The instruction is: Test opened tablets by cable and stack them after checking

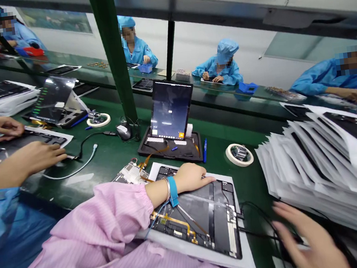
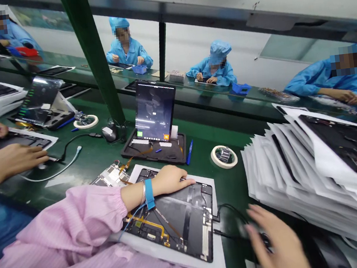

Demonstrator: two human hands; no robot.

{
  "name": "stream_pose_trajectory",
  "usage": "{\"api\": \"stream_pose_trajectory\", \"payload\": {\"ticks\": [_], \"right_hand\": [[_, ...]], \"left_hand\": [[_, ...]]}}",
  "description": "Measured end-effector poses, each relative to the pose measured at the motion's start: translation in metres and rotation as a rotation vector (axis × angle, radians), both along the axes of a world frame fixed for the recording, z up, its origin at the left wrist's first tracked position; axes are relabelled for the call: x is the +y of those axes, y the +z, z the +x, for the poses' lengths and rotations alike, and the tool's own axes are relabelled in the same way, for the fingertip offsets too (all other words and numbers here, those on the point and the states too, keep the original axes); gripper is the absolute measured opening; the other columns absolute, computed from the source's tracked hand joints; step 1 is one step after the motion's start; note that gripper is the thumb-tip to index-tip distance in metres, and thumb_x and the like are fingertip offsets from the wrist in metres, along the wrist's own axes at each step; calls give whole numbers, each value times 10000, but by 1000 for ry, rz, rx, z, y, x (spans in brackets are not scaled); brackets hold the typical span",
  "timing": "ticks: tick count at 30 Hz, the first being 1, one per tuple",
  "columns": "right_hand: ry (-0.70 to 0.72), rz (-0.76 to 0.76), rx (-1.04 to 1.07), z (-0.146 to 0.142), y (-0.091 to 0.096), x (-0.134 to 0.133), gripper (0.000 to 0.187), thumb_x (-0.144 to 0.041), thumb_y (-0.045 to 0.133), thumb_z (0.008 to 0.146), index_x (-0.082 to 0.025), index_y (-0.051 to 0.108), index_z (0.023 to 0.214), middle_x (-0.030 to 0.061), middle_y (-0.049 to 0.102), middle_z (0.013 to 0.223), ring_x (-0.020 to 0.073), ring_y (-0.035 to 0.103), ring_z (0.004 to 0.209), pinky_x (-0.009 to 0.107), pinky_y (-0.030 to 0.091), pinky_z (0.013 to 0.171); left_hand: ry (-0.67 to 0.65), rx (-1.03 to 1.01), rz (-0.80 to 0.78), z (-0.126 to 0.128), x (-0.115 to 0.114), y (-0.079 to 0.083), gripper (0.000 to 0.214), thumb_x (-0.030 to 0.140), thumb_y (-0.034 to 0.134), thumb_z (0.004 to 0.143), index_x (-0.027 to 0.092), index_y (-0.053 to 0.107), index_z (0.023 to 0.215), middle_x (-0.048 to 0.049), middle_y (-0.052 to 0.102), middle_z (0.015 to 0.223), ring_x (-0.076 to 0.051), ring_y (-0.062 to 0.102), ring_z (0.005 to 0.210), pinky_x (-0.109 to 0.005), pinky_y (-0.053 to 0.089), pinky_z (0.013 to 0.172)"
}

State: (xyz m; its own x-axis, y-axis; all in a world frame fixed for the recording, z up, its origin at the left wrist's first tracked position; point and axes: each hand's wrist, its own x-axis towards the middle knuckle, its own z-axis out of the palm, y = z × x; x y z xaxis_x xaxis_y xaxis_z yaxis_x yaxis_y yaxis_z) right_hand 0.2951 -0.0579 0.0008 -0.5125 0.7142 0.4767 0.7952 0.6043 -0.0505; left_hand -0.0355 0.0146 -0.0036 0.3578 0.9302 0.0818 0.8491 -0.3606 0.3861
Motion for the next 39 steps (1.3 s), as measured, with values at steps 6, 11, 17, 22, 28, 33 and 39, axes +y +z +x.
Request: {"api": "stream_pose_trajectory", "payload": {"ticks": [6, 11, 17, 22, 28, 33, 39], "right_hand": [[307, -139, -207, -81, 11, 15, 178, -148, 433, 877, -205, 597, 917, 60, 657, 980, 209, 615, 932, 433, 430, 931], [253, -455, -322, -66, 33, 35, 101, -156, 509, 821, -207, 584, 866, 95, 542, 1280, 261, 529, 1155, 411, 469, 901], [140, -284, -457, -131, 52, 112, 302, -143, 414, 893, -176, 530, 1170, 105, 608, 1177, 196, 597, 1035, 295, 458, 844], [165, -75, -629, -189, 29, 173, 318, -45, 417, 848, -100, 572, 1120, 133, 655, 883, 212, 608, 784, 300, 380, 685], [231, 26, -669, -158, 41, 179, 285, -137, 354, 908, -114, 623, 1002, 118, 641, 815, 216, 568, 798, 321, 317, 712], [225, -13, -723, -142, 42, 162, 312, -93, 437, 814, -107, 597, 1081, 96, 636, 766, 211, 570, 703, 312, 282, 612], [278, -83, -739, -132, 23, 155, 251, -67, 411, 837, -101, 613, 981, 109, 638, 789, 209, 579, 742, 303, 299, 629]], "left_hand": [[-14, -5, -8, -1, 0, 1, 559, 643, 373, 854, 183, 673, 746, -76, 699, 739, -218, 644, 714, -270, 385, 578], [-4, -53, -29, -2, -3, 7, 479, 606, 442, 844, 185, 642, 735, -59, 682, 728, -214, 630, 707, -279, 407, 595], [107, -190, 335, -32, 1, 44, 262, 431, 532, 850, 186, 617, 885, -64, 666, 903, -223, 586, 894, -335, 449, 799], [627, -343, 490, -117, 27, 46, 317, 177, 494, 799, 146, 567, 1106, -99, 637, 1075, -235, 557, 1040, -366, 421, 947], [734, -473, 104, -186, 55, 15, 449, 220, 630, 667, 100, 604, 1099, -129, 632, 1155, -243, 582, 1070, -301, 431, 943], [743, -431, 129, -186, 59, 8, 370, 403, 648, 690, 138, 648, 948, -98, 679, 1035, -224, 612, 955, -299, 449, 872], [763, -424, 148, -187, 61, 3, 264, 344, 635, 702, 143, 643, 872, -67, 683, 945, -191, 611, 891, -271, 447, 835]]}}
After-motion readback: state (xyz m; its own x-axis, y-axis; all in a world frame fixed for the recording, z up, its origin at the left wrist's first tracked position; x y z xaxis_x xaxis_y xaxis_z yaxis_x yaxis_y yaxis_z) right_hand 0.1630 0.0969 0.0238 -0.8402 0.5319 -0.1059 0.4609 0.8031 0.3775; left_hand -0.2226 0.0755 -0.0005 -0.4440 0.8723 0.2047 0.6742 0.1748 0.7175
